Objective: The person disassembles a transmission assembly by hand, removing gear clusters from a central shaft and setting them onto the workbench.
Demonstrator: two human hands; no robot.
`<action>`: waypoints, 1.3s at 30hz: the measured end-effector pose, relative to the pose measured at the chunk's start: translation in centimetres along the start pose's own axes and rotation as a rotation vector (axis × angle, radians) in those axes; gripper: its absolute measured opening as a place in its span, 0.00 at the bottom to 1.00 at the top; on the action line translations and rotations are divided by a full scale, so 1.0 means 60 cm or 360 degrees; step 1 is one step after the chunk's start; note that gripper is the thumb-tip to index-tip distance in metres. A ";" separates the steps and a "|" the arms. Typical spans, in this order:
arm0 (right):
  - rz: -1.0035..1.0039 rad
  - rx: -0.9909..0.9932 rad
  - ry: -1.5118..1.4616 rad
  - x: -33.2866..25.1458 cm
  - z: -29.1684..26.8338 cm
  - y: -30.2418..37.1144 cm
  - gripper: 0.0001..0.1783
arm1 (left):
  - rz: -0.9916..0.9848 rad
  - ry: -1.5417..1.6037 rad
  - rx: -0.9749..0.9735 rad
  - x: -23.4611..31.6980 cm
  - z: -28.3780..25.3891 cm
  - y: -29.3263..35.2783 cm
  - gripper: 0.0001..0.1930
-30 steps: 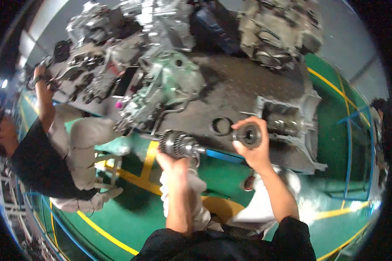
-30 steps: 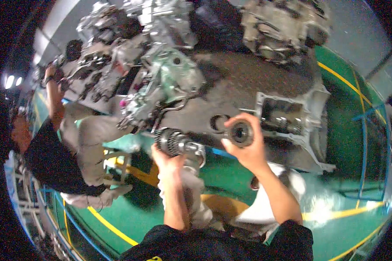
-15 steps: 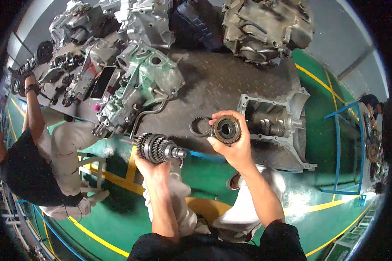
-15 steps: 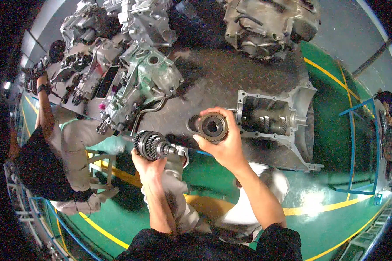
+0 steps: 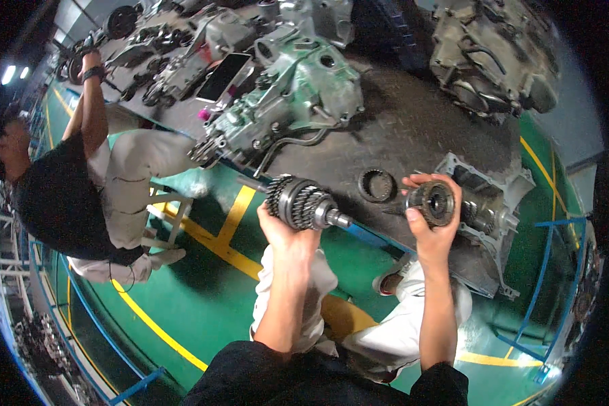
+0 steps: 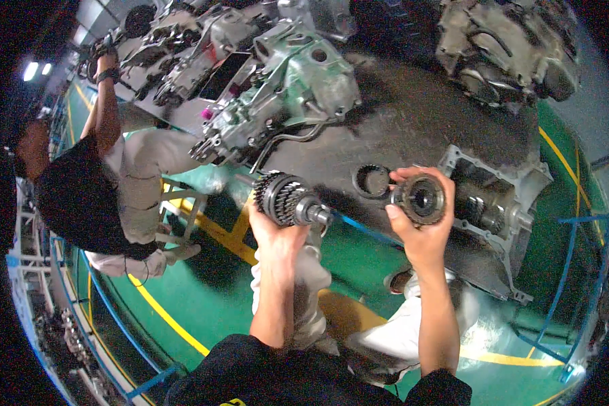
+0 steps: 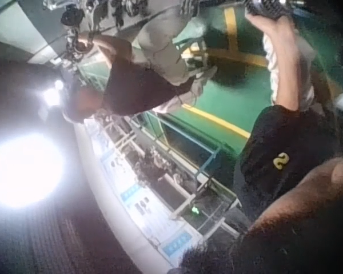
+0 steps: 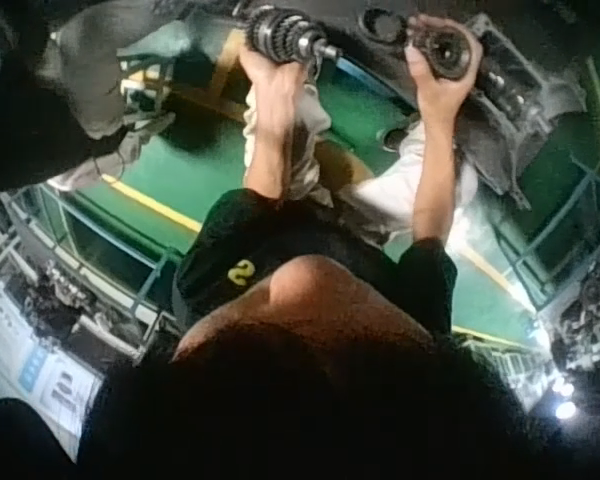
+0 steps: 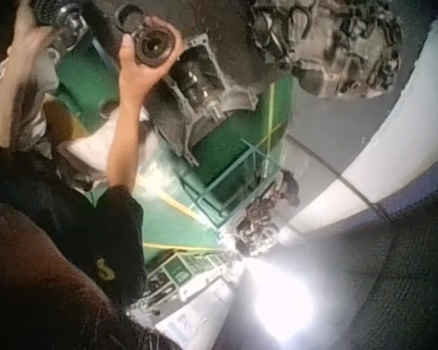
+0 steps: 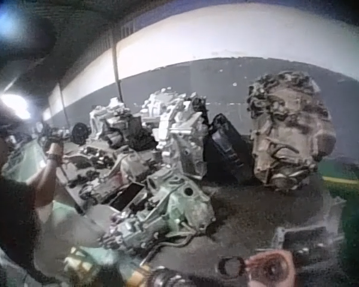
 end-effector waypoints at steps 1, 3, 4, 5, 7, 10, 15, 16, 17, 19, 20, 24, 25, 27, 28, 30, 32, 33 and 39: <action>-0.0015 -0.0014 0.0027 0.000 -0.002 0.000 0.36 | -0.0009 0.0010 -0.0011 -0.001 0.001 0.001 0.10; -0.0039 -0.0034 0.0078 0.008 -0.006 0.004 0.37 | 0.0140 -0.0035 0.0464 -0.024 0.052 0.001 0.12; -0.0031 -0.0050 0.0067 0.010 -0.002 0.004 0.37 | 0.0095 -0.0029 0.0308 -0.017 0.054 0.004 0.13; -0.0026 -0.0051 0.0040 0.010 0.002 0.004 0.37 | 0.0159 -0.0124 0.0450 -0.013 0.051 0.008 0.15; 0.0011 -0.0035 0.0022 0.008 0.011 0.006 0.39 | 0.0205 -0.0199 0.0526 -0.007 0.046 0.012 0.20; 0.0044 -0.0051 0.0049 0.006 0.017 0.008 0.39 | 0.0277 -0.0235 0.0548 -0.001 0.040 0.018 0.24; 0.0010 -0.0047 0.0129 0.015 0.013 0.012 0.40 | 0.0199 -0.0182 0.0201 0.017 0.027 0.017 0.29; 0.0020 -0.0054 0.0134 0.015 0.012 0.013 0.40 | 0.0219 -0.0137 0.0197 0.017 0.026 0.016 0.30; 0.0020 -0.0030 0.0144 0.015 0.010 0.013 0.40 | 0.0208 -0.0228 0.0082 0.016 0.027 0.017 0.31; 0.0033 0.0000 0.0165 0.017 0.006 0.015 0.41 | 0.0264 -0.0174 0.0032 0.015 0.034 0.021 0.31; 0.0037 0.0000 0.0167 0.017 0.007 0.015 0.41 | 0.0316 -0.0127 -0.0026 0.016 0.036 0.021 0.31; 0.0063 0.0035 0.0151 0.013 0.005 0.015 0.41 | 0.0277 0.0121 -0.0290 0.025 0.044 0.031 0.25; 0.0063 0.0020 0.0150 0.013 0.005 0.013 0.41 | 0.0279 0.0142 -0.0340 0.030 0.042 0.033 0.23; 0.0067 -0.0003 0.0135 0.015 0.004 0.012 0.42 | 0.0276 0.0169 -0.0381 0.035 0.040 0.034 0.23; 0.0072 -0.0003 0.0135 0.014 0.003 0.013 0.42 | 0.0258 0.0206 -0.0422 0.037 0.038 0.032 0.23; 0.0078 0.0023 0.0136 0.011 0.002 0.013 0.42 | 0.0202 0.0285 -0.0448 0.040 0.026 0.026 0.22; 0.0090 0.0030 0.0105 0.015 0.001 0.013 0.43 | 0.0136 0.0413 -0.0548 0.038 0.021 0.022 0.22; 0.0078 0.0026 0.0094 0.017 0.000 0.013 0.43 | 0.0136 0.0410 -0.0544 0.039 0.019 0.023 0.22; 0.0079 0.0036 0.0079 0.019 0.001 0.013 0.43 | 0.0166 0.0367 -0.0562 0.041 0.024 0.024 0.22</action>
Point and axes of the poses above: each hand's wrist, its own y-axis away from the middle knuckle, its own z-axis out of the palm, x = y × z, the point moved 2 cm from there along -y, towards the middle knuckle, and after that the axes turned 8 degrees about -x, right-handed, at the moved point
